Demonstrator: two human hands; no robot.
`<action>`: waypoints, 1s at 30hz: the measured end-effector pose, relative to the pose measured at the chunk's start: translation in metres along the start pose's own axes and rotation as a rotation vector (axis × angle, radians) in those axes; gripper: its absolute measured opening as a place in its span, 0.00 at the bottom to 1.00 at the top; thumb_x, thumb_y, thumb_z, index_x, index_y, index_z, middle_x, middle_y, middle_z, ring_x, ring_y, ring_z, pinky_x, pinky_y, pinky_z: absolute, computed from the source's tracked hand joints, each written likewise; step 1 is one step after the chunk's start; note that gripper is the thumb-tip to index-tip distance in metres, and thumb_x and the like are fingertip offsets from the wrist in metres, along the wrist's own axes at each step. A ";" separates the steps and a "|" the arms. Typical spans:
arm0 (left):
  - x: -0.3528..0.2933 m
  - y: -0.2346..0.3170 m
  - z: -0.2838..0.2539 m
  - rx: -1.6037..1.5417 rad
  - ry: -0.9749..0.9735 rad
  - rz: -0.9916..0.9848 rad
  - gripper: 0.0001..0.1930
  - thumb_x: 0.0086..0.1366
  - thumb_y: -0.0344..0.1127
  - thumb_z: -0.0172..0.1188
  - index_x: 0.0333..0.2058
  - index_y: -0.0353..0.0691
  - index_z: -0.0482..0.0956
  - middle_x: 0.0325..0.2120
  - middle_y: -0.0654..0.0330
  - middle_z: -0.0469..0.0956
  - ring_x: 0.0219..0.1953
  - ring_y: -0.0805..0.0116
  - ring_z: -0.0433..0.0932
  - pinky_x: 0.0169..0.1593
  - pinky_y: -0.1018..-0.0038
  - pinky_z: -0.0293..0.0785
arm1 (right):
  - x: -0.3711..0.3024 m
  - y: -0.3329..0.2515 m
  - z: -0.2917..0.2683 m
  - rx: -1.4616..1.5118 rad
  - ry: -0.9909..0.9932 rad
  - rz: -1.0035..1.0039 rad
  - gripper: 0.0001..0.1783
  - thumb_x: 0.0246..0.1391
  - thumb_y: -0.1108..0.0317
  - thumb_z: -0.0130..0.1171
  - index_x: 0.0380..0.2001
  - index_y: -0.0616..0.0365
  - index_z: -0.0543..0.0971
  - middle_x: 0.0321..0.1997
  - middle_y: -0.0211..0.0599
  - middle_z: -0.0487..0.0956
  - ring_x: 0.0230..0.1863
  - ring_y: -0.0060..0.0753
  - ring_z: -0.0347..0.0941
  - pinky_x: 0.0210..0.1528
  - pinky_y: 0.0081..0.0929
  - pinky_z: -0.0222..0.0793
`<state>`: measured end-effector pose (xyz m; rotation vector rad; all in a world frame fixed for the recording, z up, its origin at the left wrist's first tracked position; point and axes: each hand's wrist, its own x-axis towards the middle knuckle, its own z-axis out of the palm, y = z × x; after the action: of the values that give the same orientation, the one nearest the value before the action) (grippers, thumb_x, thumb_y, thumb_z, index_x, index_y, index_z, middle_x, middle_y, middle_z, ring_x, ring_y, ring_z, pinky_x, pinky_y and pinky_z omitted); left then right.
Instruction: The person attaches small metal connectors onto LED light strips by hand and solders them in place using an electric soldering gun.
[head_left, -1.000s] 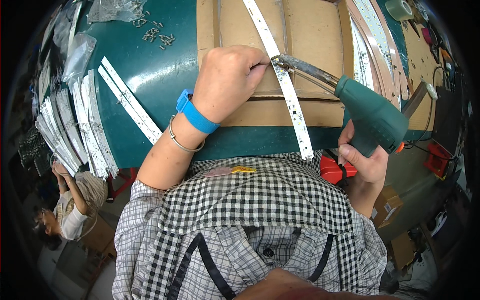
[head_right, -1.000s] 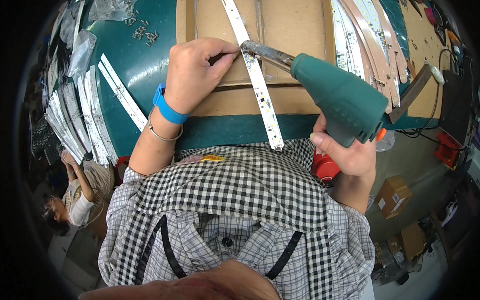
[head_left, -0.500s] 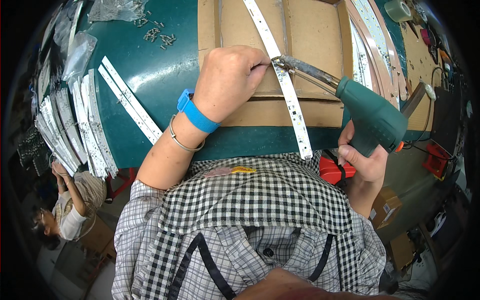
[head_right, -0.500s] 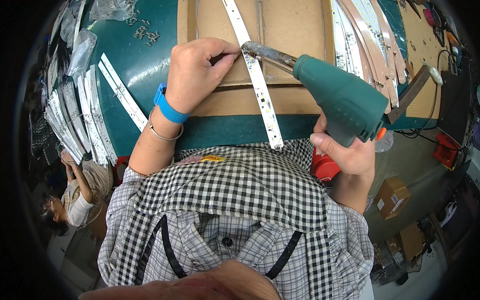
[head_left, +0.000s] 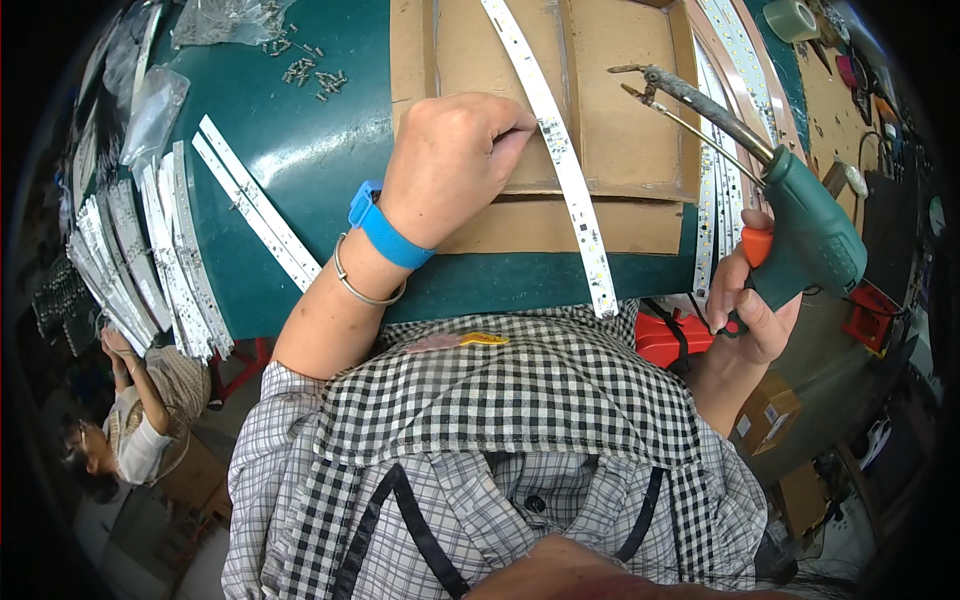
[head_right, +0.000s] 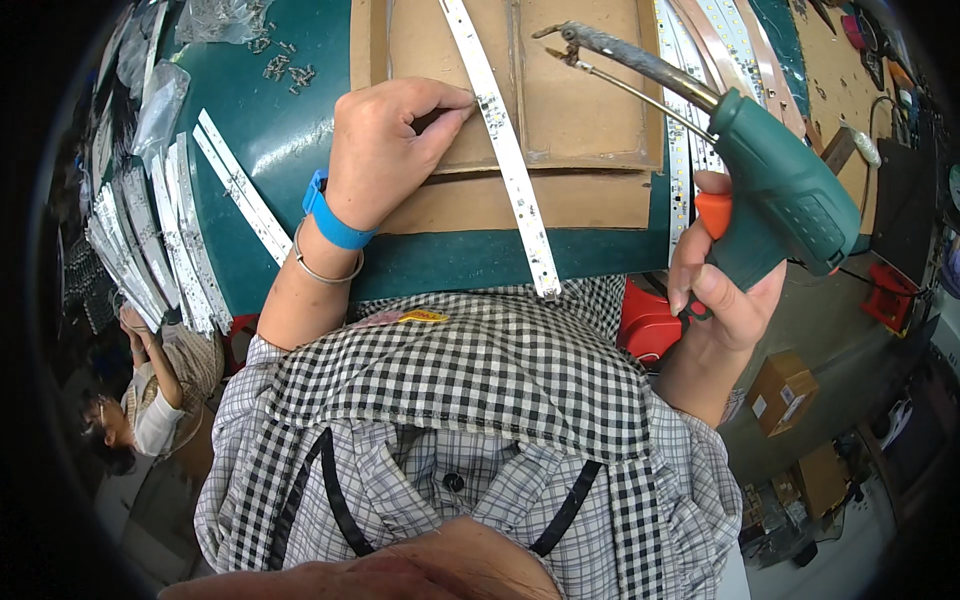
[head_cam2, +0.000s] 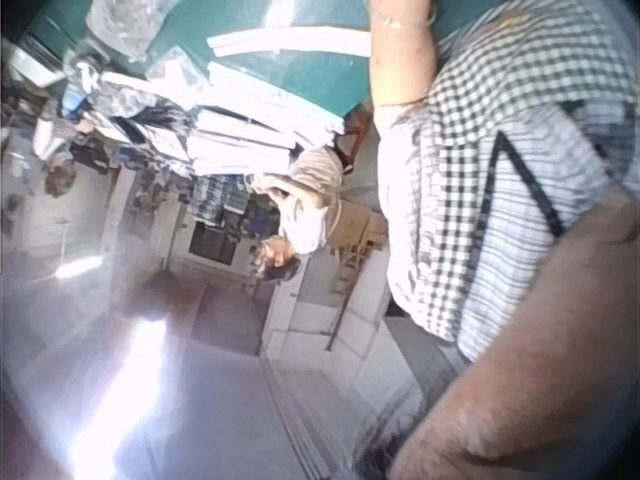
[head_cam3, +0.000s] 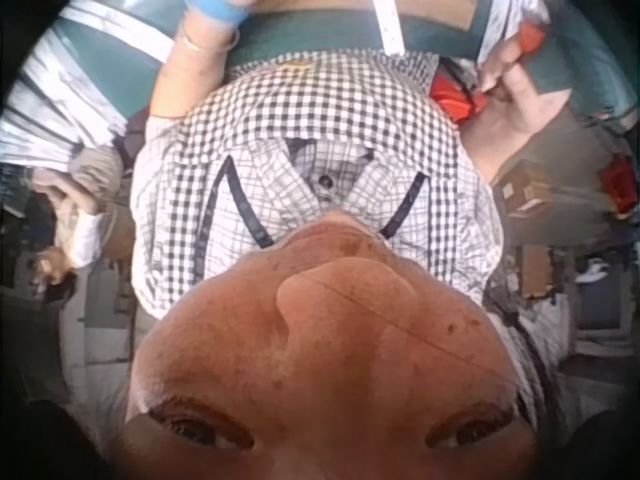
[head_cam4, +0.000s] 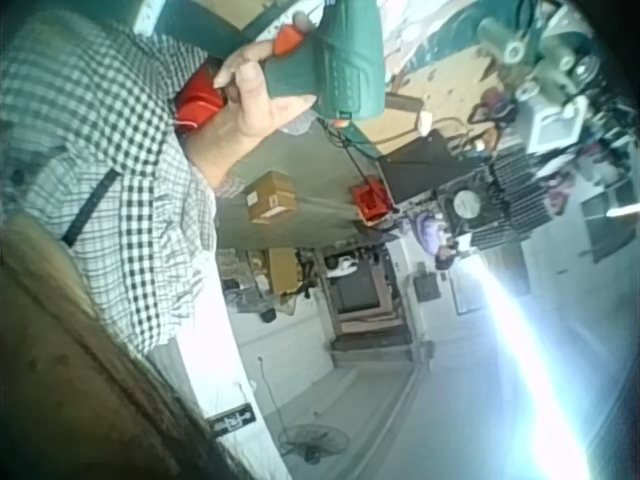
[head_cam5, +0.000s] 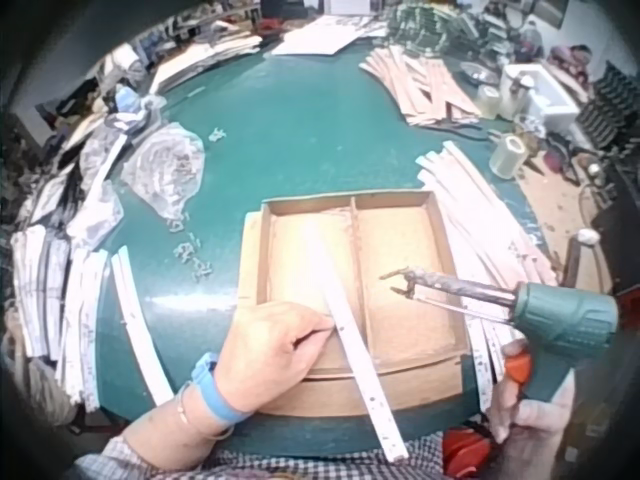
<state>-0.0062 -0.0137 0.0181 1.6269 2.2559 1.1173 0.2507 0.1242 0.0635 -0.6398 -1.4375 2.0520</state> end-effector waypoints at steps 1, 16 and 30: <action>0.000 0.000 0.000 0.001 -0.002 0.002 0.05 0.50 0.26 0.65 0.28 0.39 0.84 0.24 0.57 0.81 0.23 0.63 0.80 0.27 0.75 0.75 | 0.000 0.001 -0.001 0.009 0.013 -0.021 0.40 0.42 0.69 0.65 0.54 0.81 0.59 0.17 0.41 0.69 0.11 0.24 0.64 0.12 0.17 0.61; -0.007 0.022 -0.030 0.159 0.011 0.164 0.09 0.47 0.26 0.66 0.30 0.39 0.82 0.28 0.59 0.81 0.29 0.61 0.79 0.33 0.71 0.74 | -0.009 -0.017 -0.020 -0.315 0.158 -0.266 0.38 0.45 0.71 0.65 0.57 0.76 0.61 0.26 0.35 0.68 0.19 0.22 0.64 0.20 0.15 0.61; -0.024 0.057 -0.024 0.042 -0.378 0.563 0.14 0.44 0.33 0.59 0.32 0.36 0.81 0.32 0.64 0.76 0.36 0.66 0.70 0.41 0.71 0.70 | -0.001 0.027 -0.008 -1.497 0.275 -0.516 0.38 0.33 0.73 0.72 0.53 0.60 0.71 0.42 0.49 0.79 0.40 0.47 0.79 0.40 0.31 0.74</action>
<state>0.0346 -0.0382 0.0647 2.3393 1.6403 0.7557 0.2522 0.1215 0.0357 -0.8598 -2.4324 0.2109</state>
